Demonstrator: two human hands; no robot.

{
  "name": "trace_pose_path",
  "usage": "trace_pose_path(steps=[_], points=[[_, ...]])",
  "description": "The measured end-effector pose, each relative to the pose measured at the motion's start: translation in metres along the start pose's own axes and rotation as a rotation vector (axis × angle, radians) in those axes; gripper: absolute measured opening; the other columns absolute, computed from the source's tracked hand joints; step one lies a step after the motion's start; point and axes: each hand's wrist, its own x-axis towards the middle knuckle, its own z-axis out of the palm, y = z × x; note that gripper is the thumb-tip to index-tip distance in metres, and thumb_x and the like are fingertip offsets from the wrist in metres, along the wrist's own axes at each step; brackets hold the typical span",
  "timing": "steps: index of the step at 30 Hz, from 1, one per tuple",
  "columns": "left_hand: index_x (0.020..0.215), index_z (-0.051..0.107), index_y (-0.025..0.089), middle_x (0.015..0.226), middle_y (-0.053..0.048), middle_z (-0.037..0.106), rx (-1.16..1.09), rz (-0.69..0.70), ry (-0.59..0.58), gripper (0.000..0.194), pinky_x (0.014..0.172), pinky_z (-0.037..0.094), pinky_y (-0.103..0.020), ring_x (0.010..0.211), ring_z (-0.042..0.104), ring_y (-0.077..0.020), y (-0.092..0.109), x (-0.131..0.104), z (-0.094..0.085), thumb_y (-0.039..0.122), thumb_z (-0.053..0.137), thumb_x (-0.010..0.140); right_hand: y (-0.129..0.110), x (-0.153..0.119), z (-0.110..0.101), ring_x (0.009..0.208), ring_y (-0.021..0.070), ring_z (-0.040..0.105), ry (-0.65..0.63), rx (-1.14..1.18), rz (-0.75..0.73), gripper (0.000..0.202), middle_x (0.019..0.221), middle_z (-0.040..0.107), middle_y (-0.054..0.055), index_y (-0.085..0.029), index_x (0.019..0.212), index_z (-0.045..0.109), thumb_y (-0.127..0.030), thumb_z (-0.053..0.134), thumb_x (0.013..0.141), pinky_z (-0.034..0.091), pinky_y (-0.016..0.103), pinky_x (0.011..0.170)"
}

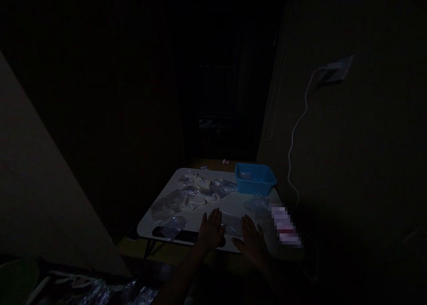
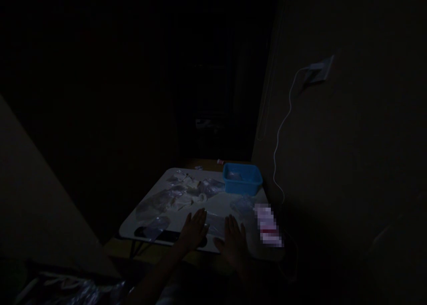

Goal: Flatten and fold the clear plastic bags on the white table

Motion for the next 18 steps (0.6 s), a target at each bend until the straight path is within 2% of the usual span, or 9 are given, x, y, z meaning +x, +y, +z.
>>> trace_pose_path(steps=[3,5,8,10,12,15,17,18], points=[[0.130,0.030,0.013,0.136,-0.011,0.028,-0.018,0.009,0.016,0.049,0.099,0.019,-0.048,0.125,0.023,-0.0225,-0.001,-0.001,0.001,0.037,0.019,0.089,0.013,0.001,-0.001,0.125,0.0229,0.022,0.043,0.036,0.012,0.059,0.136,0.026,0.015,-0.008,0.128,0.032,-0.029,0.040,0.074,0.023,0.043,0.097],[0.130,0.029,0.013,0.136,-0.011,0.027,-0.035,0.016,0.024,0.049,0.098,0.019,-0.049,0.125,0.022,-0.0226,-0.001,-0.001,0.002,0.037,0.020,0.089,0.018,-0.002,-0.005,0.125,0.0207,0.023,0.036,0.058,-0.056,0.056,0.135,0.029,0.012,-0.009,0.127,0.035,-0.022,0.038,0.073,0.025,0.039,0.097],[0.130,0.030,0.015,0.136,-0.010,0.027,-0.069,0.040,-0.002,0.047,0.098,0.017,-0.051,0.126,0.021,-0.0229,-0.005,0.001,0.003,0.035,0.021,0.089,0.020,-0.010,-0.014,0.125,0.0209,0.023,0.003,0.060,-0.151,0.048,0.134,0.032,0.008,-0.016,0.122,0.043,-0.024,0.039,0.074,0.024,0.040,0.098],[0.129,0.031,0.018,0.136,-0.009,0.029,-0.147,0.049,-0.009,0.044,0.098,0.019,-0.049,0.125,0.022,-0.0215,-0.010,0.004,0.003,0.034,0.022,0.089,0.017,-0.014,-0.018,0.126,0.0222,0.022,0.003,0.039,-0.150,0.045,0.134,0.033,0.007,-0.018,0.119,0.046,-0.029,0.041,0.076,0.023,0.041,0.098],[0.130,0.029,0.019,0.136,-0.007,0.030,-0.274,-0.005,0.055,0.043,0.099,0.023,-0.043,0.125,0.023,-0.0181,-0.017,0.008,0.002,0.030,0.020,0.090,0.014,-0.018,-0.020,0.126,0.0227,0.021,0.011,0.019,-0.133,0.044,0.134,0.033,0.007,-0.018,0.119,0.046,-0.032,0.040,0.077,0.023,0.042,0.097],[0.131,0.025,0.016,0.136,-0.008,0.029,-0.406,-0.118,0.217,0.043,0.099,0.027,-0.037,0.125,0.022,-0.0162,-0.023,0.005,0.000,0.025,0.017,0.090,0.007,-0.022,-0.019,0.125,0.0236,0.022,0.042,-0.006,-0.083,0.042,0.134,0.034,0.009,-0.017,0.117,0.048,-0.032,0.040,0.079,0.023,0.042,0.097],[0.128,0.031,0.017,0.133,-0.007,0.034,-0.426,-0.044,0.264,0.041,0.100,0.026,-0.039,0.124,0.026,-0.0179,-0.021,-0.005,-0.001,0.025,0.022,0.089,0.000,-0.027,-0.018,0.125,0.0246,0.022,0.072,-0.022,-0.027,0.040,0.133,0.035,0.010,-0.016,0.114,0.051,-0.030,0.040,0.078,0.024,0.042,0.096],[0.126,0.036,0.019,0.131,-0.006,0.038,-0.425,0.051,0.261,0.040,0.100,0.026,-0.040,0.122,0.029,-0.0186,-0.017,-0.012,-0.001,0.025,0.027,0.088,-0.004,-0.030,-0.017,0.125,0.0251,0.022,0.082,-0.024,-0.009,0.039,0.132,0.036,0.011,-0.015,0.113,0.051,-0.029,0.040,0.078,0.024,0.042,0.095]])
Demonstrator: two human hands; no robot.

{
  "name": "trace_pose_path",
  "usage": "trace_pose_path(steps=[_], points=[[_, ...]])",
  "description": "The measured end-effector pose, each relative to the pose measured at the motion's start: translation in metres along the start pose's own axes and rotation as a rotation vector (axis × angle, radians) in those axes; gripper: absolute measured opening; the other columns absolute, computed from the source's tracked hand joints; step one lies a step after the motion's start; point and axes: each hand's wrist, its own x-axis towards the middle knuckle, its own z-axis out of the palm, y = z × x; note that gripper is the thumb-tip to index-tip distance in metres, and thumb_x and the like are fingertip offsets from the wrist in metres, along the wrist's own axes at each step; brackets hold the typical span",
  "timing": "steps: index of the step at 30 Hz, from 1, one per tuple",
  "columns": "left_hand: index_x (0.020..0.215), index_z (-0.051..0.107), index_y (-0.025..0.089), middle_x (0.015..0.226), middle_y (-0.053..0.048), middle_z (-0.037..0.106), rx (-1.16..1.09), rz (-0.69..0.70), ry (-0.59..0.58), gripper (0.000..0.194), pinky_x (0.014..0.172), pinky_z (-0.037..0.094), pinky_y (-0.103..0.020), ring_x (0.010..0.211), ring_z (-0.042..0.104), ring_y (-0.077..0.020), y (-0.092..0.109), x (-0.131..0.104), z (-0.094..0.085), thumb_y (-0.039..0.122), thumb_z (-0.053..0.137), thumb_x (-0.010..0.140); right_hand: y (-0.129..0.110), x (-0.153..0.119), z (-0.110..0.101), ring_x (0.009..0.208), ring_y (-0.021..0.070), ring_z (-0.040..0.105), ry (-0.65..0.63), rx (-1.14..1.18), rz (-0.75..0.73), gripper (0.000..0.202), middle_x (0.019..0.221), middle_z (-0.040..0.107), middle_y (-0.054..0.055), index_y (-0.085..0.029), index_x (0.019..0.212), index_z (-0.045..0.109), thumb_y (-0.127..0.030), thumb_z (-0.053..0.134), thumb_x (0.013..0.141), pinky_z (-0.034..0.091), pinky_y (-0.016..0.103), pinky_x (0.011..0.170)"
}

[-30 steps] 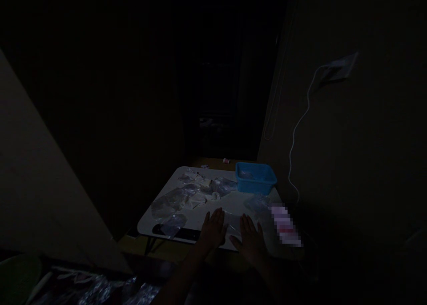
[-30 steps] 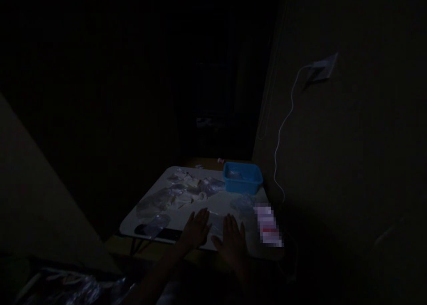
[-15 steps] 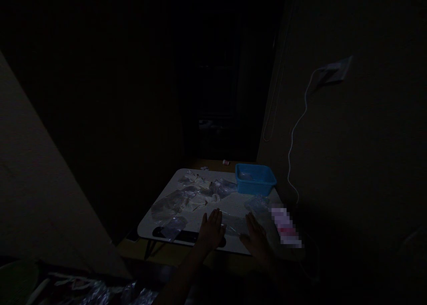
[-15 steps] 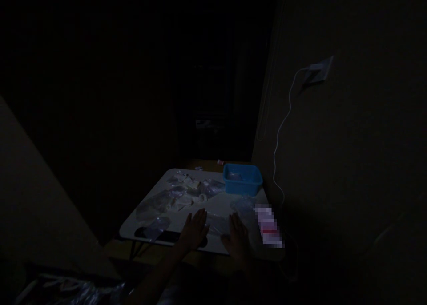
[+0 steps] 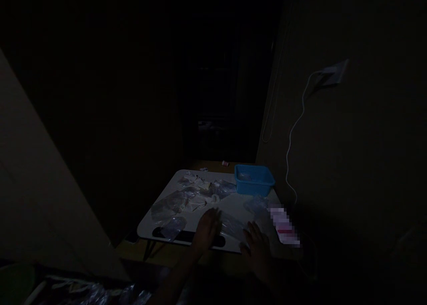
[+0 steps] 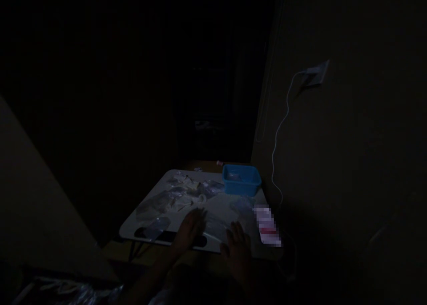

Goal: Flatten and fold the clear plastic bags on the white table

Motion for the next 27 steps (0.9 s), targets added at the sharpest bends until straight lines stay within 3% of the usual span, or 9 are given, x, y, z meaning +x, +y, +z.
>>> trace_pose_path(steps=[3,6,9,15,21,27], points=[[0.126,0.035,0.020,0.131,-0.006,0.038,0.031,0.263,-0.111,0.042,0.100,0.027,-0.040,0.121,0.031,-0.0187,0.018,-0.025,0.002,0.020,0.035,0.084,-0.011,-0.010,-0.001,0.124,0.0254,0.024,0.009,0.030,-0.018,0.041,0.131,0.038,0.010,-0.016,0.113,0.051,-0.024,0.045,0.073,0.025,0.042,0.095],[0.129,0.030,0.017,0.131,-0.010,0.038,0.104,0.361,-0.198,0.049,0.098,0.028,-0.042,0.120,0.031,-0.0216,0.033,-0.040,0.006,0.024,0.040,0.081,-0.014,-0.017,-0.005,0.119,0.0237,0.032,0.006,0.096,-0.070,0.044,0.126,0.044,0.007,-0.020,0.111,0.052,-0.016,0.045,0.068,0.026,0.041,0.094],[0.125,0.036,0.017,0.124,-0.010,0.046,0.159,0.347,-0.212,0.044,0.096,0.030,-0.041,0.115,0.038,-0.0215,0.040,-0.041,0.011,0.026,0.041,0.082,-0.010,-0.020,-0.010,0.115,0.0206,0.037,0.003,0.142,-0.100,0.052,0.122,0.049,0.003,-0.022,0.112,0.051,-0.009,0.041,0.063,0.026,0.039,0.095],[0.100,0.057,0.018,0.102,-0.006,0.059,0.149,0.333,-0.084,0.022,0.089,0.037,-0.037,0.098,0.050,-0.0204,0.039,-0.032,0.020,0.021,0.045,0.081,-0.004,-0.021,-0.013,0.118,0.0225,0.032,-0.039,0.164,-0.149,0.053,0.124,0.047,0.002,-0.023,0.112,0.051,-0.011,0.042,0.061,0.022,0.041,0.097],[0.085,0.064,0.021,0.093,-0.006,0.062,-0.124,0.223,0.131,0.022,0.078,0.043,-0.035,0.092,0.052,-0.0201,0.030,-0.038,0.008,0.027,0.043,0.084,-0.008,-0.017,-0.019,0.115,0.0231,0.035,-0.025,0.226,-0.167,0.059,0.122,0.048,0.004,-0.020,0.115,0.049,-0.009,0.040,0.057,0.025,0.041,0.095],[0.080,0.066,0.024,0.087,-0.005,0.063,-0.386,0.093,0.096,0.025,0.072,0.046,-0.030,0.084,0.054,-0.0173,0.016,-0.042,0.002,0.032,0.043,0.084,-0.021,0.008,-0.019,0.106,0.0187,0.044,0.007,0.276,-0.137,0.044,0.111,0.056,0.001,-0.025,0.100,0.058,-0.007,0.040,0.064,0.031,0.034,0.091]])
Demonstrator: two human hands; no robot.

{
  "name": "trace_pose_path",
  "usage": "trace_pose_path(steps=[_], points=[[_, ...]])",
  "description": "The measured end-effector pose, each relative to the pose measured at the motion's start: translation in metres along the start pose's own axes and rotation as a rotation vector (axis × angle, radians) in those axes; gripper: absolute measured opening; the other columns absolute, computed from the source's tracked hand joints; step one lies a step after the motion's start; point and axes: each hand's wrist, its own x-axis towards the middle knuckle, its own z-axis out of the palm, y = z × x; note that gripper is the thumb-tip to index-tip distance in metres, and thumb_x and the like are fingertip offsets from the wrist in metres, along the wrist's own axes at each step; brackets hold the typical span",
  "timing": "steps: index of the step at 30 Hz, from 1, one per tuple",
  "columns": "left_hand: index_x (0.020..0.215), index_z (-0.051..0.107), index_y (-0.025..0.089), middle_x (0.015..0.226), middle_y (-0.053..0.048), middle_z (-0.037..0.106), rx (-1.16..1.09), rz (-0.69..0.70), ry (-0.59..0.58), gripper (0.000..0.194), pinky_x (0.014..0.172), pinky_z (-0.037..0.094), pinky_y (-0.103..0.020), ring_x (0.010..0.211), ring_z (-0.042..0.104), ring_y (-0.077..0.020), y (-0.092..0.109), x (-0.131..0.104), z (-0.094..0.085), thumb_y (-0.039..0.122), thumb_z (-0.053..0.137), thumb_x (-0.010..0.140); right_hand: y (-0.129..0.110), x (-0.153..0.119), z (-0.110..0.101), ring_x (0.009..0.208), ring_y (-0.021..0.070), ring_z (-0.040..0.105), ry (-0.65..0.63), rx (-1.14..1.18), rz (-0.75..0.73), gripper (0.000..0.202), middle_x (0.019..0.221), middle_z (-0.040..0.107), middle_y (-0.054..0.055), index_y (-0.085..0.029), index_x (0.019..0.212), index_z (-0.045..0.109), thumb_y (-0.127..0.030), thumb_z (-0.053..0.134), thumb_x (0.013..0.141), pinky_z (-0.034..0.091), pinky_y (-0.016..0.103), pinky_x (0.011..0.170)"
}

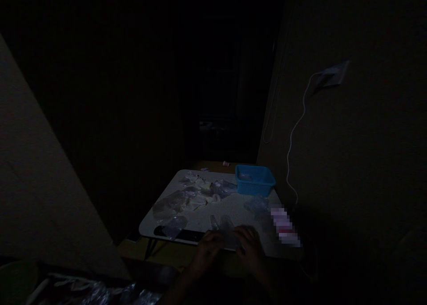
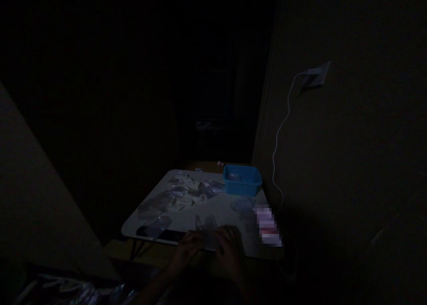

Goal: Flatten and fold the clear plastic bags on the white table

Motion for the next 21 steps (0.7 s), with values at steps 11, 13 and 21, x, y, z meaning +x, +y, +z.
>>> trace_pose_path(steps=[11,13,21], points=[[0.082,0.066,0.022,0.082,-0.005,0.064,0.462,-0.111,-0.052,0.025,0.069,0.045,-0.033,0.077,0.056,-0.0198,-0.003,0.007,-0.016,0.013,0.043,0.076,-0.006,0.007,0.001,0.094,0.0169,0.050,-0.005,0.094,-0.026,0.035,0.095,0.062,0.000,-0.025,0.085,0.063,-0.006,0.041,0.066,0.036,0.029,0.084],[0.080,0.066,0.022,0.082,-0.004,0.065,0.443,-0.133,-0.052,0.026,0.070,0.044,-0.034,0.077,0.057,-0.0195,-0.003,0.010,-0.014,0.012,0.042,0.075,-0.004,0.005,0.002,0.099,0.0182,0.048,-0.037,0.094,-0.017,0.041,0.104,0.059,0.002,-0.024,0.096,0.061,-0.008,0.040,0.065,0.034,0.031,0.088],[0.078,0.065,0.020,0.082,-0.005,0.067,0.337,-0.187,0.032,0.025,0.071,0.044,-0.034,0.077,0.060,-0.0198,0.000,0.014,-0.010,0.015,0.041,0.074,-0.008,0.007,0.009,0.104,0.0196,0.043,-0.019,0.033,-0.034,0.042,0.110,0.056,0.002,-0.023,0.102,0.058,-0.011,0.046,0.064,0.030,0.033,0.092]])
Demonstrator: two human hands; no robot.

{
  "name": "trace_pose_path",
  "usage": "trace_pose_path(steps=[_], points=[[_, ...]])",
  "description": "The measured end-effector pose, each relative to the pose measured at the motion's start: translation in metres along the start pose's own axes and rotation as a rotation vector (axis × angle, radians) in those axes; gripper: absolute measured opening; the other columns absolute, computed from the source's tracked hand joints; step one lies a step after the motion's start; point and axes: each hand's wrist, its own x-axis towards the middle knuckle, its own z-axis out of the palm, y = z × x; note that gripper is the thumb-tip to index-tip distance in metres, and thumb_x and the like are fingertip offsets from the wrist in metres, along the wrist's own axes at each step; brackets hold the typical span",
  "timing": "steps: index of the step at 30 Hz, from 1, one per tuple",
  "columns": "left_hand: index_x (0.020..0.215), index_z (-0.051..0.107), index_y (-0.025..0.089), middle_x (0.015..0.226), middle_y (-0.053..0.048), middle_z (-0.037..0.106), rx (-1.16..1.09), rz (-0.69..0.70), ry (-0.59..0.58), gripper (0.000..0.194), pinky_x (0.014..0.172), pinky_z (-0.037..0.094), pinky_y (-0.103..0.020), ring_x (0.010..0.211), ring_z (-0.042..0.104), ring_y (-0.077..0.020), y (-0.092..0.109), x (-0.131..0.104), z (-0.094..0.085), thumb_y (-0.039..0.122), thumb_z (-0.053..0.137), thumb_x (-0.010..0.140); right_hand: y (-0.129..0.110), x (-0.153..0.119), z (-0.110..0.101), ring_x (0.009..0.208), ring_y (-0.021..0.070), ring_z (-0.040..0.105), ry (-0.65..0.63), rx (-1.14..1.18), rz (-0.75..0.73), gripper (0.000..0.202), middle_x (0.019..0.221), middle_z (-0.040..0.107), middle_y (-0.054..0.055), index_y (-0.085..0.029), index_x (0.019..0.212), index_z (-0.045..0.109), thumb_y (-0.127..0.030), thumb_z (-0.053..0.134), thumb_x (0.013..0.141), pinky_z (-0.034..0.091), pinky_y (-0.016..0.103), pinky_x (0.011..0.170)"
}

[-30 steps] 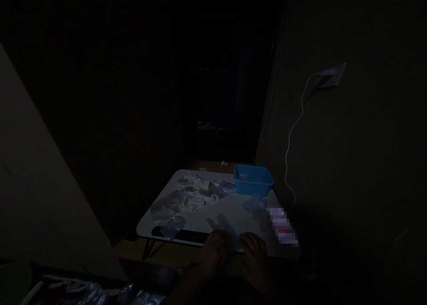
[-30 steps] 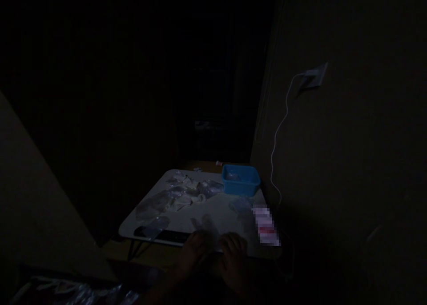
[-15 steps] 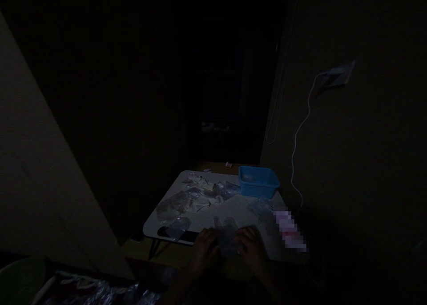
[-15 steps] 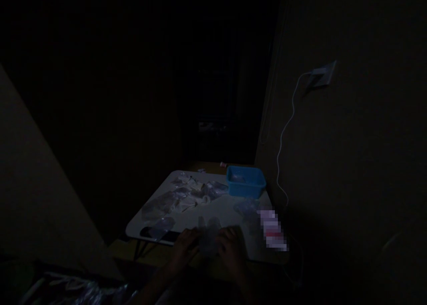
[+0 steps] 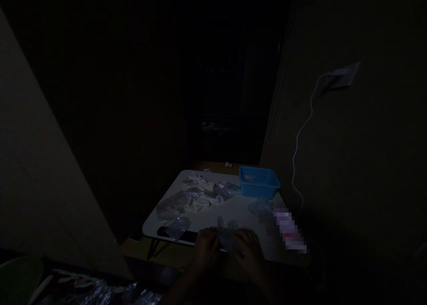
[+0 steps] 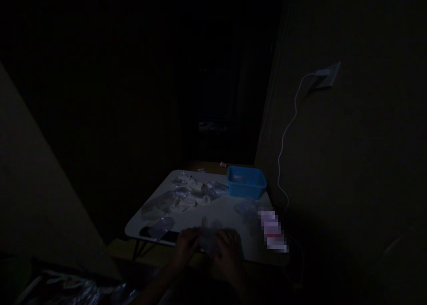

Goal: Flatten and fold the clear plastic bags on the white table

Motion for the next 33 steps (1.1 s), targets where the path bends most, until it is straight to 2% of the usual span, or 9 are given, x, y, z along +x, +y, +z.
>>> trace_pose_path(steps=[2,5,7,10,15,21,26,29,33], points=[[0.083,0.065,0.020,0.088,-0.005,0.066,0.016,0.021,-0.003,0.024,0.074,0.043,-0.036,0.082,0.059,-0.0209,0.001,-0.001,0.000,0.015,0.043,0.073,-0.004,0.002,-0.002,0.099,0.0177,0.046,-0.004,0.034,0.008,0.038,0.102,0.059,0.001,-0.023,0.091,0.062,-0.006,0.044,0.062,0.033,0.029,0.088],[0.092,0.063,0.022,0.093,-0.004,0.065,0.047,0.072,-0.029,0.028,0.074,0.041,-0.036,0.085,0.057,-0.0216,0.002,-0.001,-0.001,0.014,0.047,0.071,-0.006,0.005,-0.004,0.094,0.0163,0.047,0.016,0.094,-0.019,0.039,0.096,0.060,0.000,-0.023,0.084,0.064,0.000,0.042,0.061,0.035,0.026,0.083],[0.086,0.064,0.025,0.087,-0.003,0.065,0.066,0.086,-0.047,0.024,0.073,0.041,-0.035,0.082,0.057,-0.0208,0.003,-0.001,-0.002,0.014,0.048,0.072,-0.004,0.007,-0.005,0.092,0.0167,0.047,0.039,0.116,-0.015,0.038,0.093,0.060,0.001,-0.023,0.082,0.064,0.000,0.042,0.062,0.035,0.026,0.081],[0.075,0.066,0.024,0.084,-0.003,0.065,0.079,0.075,-0.053,0.019,0.073,0.039,-0.034,0.081,0.056,-0.0196,0.002,0.000,-0.002,0.018,0.048,0.076,0.001,0.010,-0.004,0.088,0.0172,0.049,0.023,0.124,0.014,0.033,0.087,0.062,0.002,-0.022,0.080,0.065,-0.004,0.042,0.066,0.036,0.027,0.079],[0.077,0.065,0.022,0.089,-0.003,0.062,0.110,0.012,-0.091,0.017,0.074,0.037,-0.034,0.086,0.053,-0.0198,0.003,0.006,-0.001,0.028,0.049,0.079,0.015,0.019,0.004,0.078,0.0182,0.054,0.044,0.148,0.123,0.024,0.079,0.064,0.006,-0.018,0.080,0.066,-0.018,0.043,0.072,0.041,0.028,0.071],[0.080,0.063,0.019,0.086,-0.004,0.061,0.190,-0.081,-0.177,0.024,0.075,0.033,-0.034,0.088,0.051,-0.0199,0.010,0.019,-0.003,0.027,0.041,0.083,0.031,0.030,0.025,0.069,0.0167,0.058,0.090,0.424,0.229,0.037,0.084,0.066,0.005,-0.017,0.101,0.059,-0.020,0.043,0.068,0.047,0.027,0.064],[0.085,0.061,0.017,0.091,-0.005,0.062,0.166,-0.076,-0.174,0.021,0.077,0.033,-0.033,0.091,0.051,-0.0193,0.006,0.025,0.001,0.020,0.040,0.081,0.037,0.039,0.028,0.086,0.0193,0.058,0.100,0.409,0.227,0.040,0.097,0.064,0.006,-0.018,0.103,0.058,-0.021,0.045,0.066,0.046,0.030,0.076],[0.085,0.060,0.017,0.091,-0.005,0.062,0.165,-0.082,-0.165,0.022,0.077,0.033,-0.032,0.091,0.051,-0.0189,0.004,0.027,0.003,0.018,0.039,0.081,0.038,0.042,0.028,0.086,0.0187,0.058,0.057,0.409,0.212,0.040,0.097,0.064,0.005,-0.020,0.103,0.058,-0.021,0.046,0.065,0.046,0.028,0.076],[0.084,0.060,0.017,0.087,-0.005,0.061,0.254,-0.116,-0.145,0.022,0.075,0.034,-0.033,0.091,0.051,-0.0213,0.006,0.028,0.005,0.023,0.039,0.081,0.038,0.043,0.031,0.087,0.0186,0.058,0.086,0.335,0.237,0.043,0.103,0.061,0.007,-0.018,0.106,0.056,-0.017,0.045,0.064,0.045,0.028,0.078]])
